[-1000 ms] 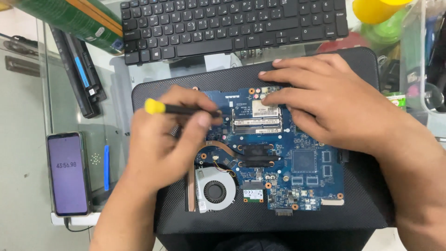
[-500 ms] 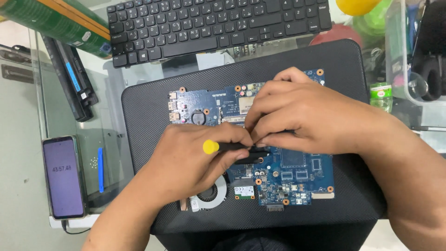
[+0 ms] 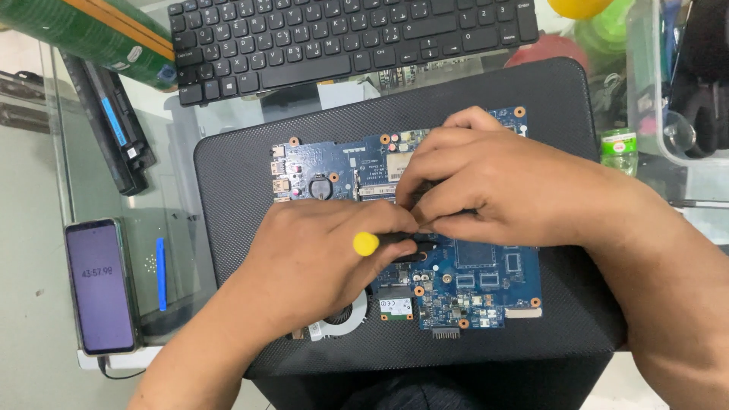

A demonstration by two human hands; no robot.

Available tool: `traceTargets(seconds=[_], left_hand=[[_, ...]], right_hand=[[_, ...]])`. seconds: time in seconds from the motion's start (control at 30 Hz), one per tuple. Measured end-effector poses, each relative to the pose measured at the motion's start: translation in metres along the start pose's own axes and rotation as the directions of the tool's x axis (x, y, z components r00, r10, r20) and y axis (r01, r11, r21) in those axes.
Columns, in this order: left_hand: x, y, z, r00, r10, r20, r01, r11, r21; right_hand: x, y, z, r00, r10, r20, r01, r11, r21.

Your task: Removing a laptop heatsink and cleaning old thermal paste from the motherboard components in preparation for new application.

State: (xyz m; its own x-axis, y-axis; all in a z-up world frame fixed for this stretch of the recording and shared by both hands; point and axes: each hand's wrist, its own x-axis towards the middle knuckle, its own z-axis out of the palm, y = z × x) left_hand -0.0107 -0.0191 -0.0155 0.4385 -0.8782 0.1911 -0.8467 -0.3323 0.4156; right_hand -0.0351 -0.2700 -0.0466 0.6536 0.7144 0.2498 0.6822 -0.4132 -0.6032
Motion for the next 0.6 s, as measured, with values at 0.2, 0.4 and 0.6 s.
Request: traceTargets(seconds=[0.2,0.4,0.6], left_hand=[[0.019,0.023,-0.001,0.972,-0.179,0.150,0.165,0.981,0.099],[0.004,0.025,0.034,0.975,-0.141,-0.171,0.176,0.962,0.211],[-0.005,0.057,-0.018,0.841,-0.540,-0.038,0.530,0.807,0.260]], right_hand=[[-0.002,-0.026,-0.021,0.960,0.093,-0.264,-0.037,0.977,0.212],[0.001,-0.033,-0.012,0.925,-0.052,-0.376,0.113,0.983,0.143],[0.005,-0.033,-0.006,0.956,0.024,-0.292,0.069,0.951,0.302]])
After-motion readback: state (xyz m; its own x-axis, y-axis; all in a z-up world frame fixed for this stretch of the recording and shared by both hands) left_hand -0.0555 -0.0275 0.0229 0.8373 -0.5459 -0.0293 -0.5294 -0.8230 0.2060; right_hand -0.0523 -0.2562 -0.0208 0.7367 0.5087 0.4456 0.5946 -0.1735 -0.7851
